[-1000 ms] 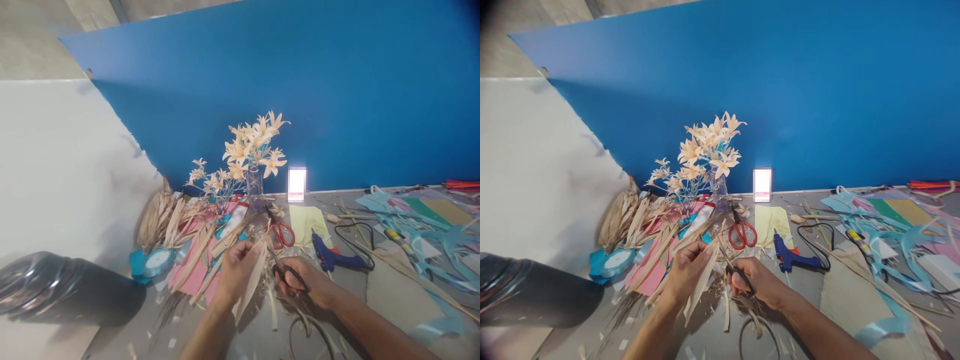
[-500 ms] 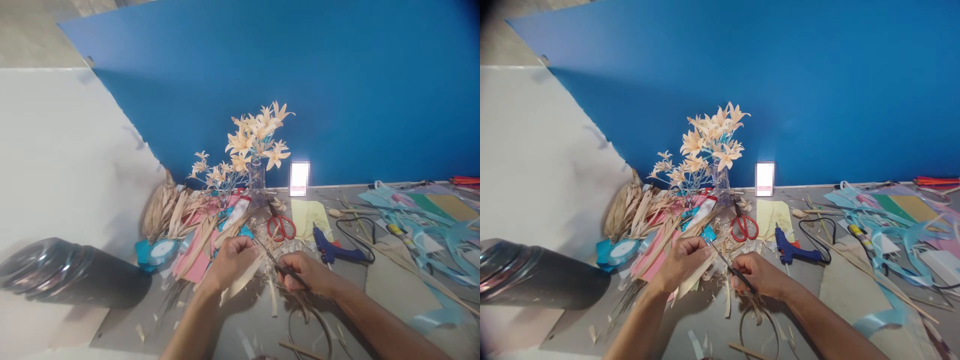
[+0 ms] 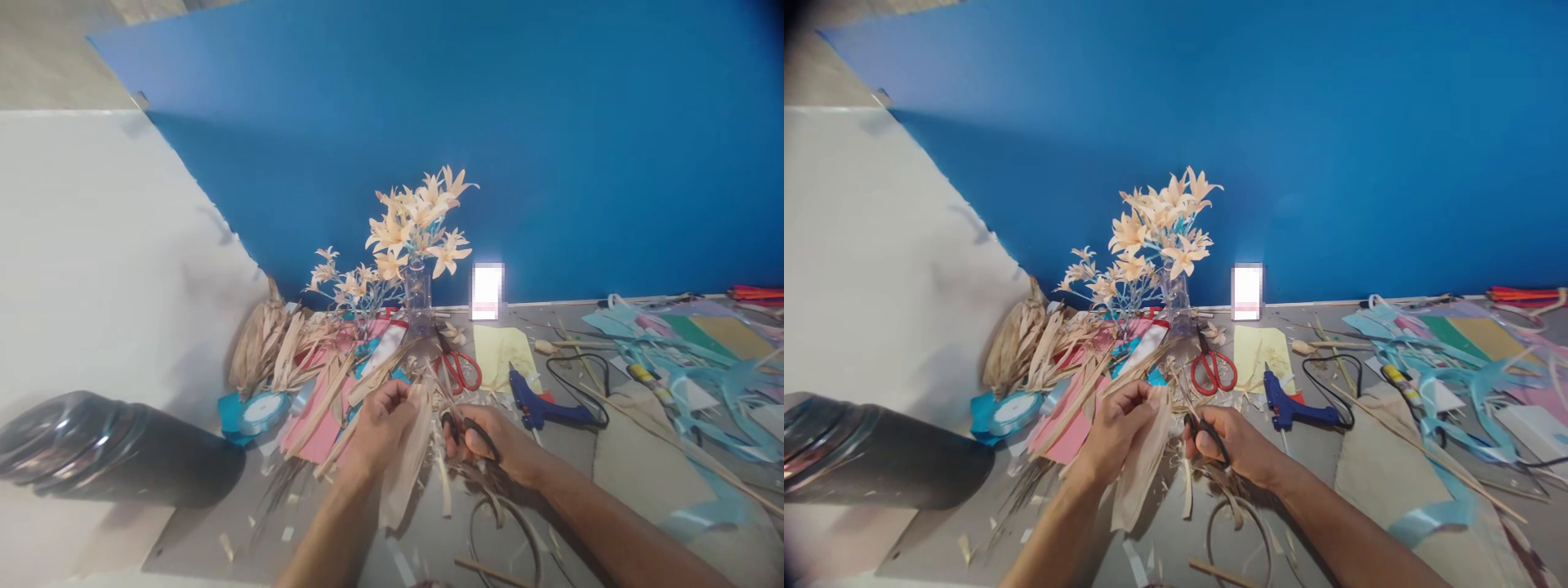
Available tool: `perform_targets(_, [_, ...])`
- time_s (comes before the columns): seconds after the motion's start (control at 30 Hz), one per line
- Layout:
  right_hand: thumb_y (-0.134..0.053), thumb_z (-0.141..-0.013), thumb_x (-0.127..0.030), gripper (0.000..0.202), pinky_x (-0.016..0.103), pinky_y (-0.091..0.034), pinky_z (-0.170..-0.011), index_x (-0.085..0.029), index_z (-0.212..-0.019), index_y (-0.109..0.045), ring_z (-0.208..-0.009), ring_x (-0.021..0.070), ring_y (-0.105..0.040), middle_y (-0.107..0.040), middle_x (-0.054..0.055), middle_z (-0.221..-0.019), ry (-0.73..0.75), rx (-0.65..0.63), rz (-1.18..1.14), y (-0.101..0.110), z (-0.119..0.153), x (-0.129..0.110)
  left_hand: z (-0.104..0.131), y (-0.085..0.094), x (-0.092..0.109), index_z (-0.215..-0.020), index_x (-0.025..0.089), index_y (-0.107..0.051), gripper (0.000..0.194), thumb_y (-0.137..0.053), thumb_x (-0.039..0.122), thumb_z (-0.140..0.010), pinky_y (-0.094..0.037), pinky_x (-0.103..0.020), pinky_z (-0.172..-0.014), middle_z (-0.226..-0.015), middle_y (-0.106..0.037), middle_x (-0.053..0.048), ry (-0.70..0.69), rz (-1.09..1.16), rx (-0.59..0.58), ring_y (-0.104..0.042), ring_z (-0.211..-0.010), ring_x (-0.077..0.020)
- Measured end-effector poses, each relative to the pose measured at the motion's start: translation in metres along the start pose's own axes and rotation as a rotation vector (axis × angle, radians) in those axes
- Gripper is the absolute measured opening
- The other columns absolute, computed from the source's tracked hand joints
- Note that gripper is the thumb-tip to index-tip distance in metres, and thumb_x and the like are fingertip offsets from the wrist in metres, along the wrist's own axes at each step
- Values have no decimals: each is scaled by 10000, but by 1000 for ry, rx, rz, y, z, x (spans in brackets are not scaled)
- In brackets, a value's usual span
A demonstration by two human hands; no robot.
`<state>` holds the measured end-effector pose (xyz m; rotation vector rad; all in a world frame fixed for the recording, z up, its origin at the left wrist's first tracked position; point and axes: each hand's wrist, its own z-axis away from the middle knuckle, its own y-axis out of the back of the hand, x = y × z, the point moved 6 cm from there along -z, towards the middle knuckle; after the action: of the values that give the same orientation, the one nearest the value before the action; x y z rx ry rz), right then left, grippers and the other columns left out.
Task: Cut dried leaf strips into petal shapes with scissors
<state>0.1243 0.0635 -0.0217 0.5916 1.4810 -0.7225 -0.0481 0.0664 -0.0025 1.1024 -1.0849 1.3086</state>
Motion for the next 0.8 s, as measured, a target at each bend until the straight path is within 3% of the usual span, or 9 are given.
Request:
perform_targets(0.17, [-538,-690,-907,769,260,-391,-596,-156,-838,-613,-689,164,-519,-621,60,-794,-4,-31,123,-4,1,-1,-1,-2,0,-739,181,-556,332,-733,462,-748,-333,-209,-526,-625,-506,43,-58,70,78,-417,-543,-89])
perform_targets(0.53, [-562,-661,-909,737,240,-320,-493,-173,-694,-543,-535,128,-487,-600,31,-613,-59,34,137,-5,0,10,8,-13,8,-722,179,-566,323,-707,465,-778,-309,-207,-522,-616,-444,60,-80,18,165,-360,-543,-86])
perform_targets(0.8, [-677,-702,-766,624,229,-317,-460,-176,-592,-504,-469,95,-408,-505,-13,-514,-122,80,106,-4,-1,15,9,-10,6,-714,180,-547,331,-704,463,-784,-283,-207,-502,-609,-416,60,-88,58,208,-324,-530,-80])
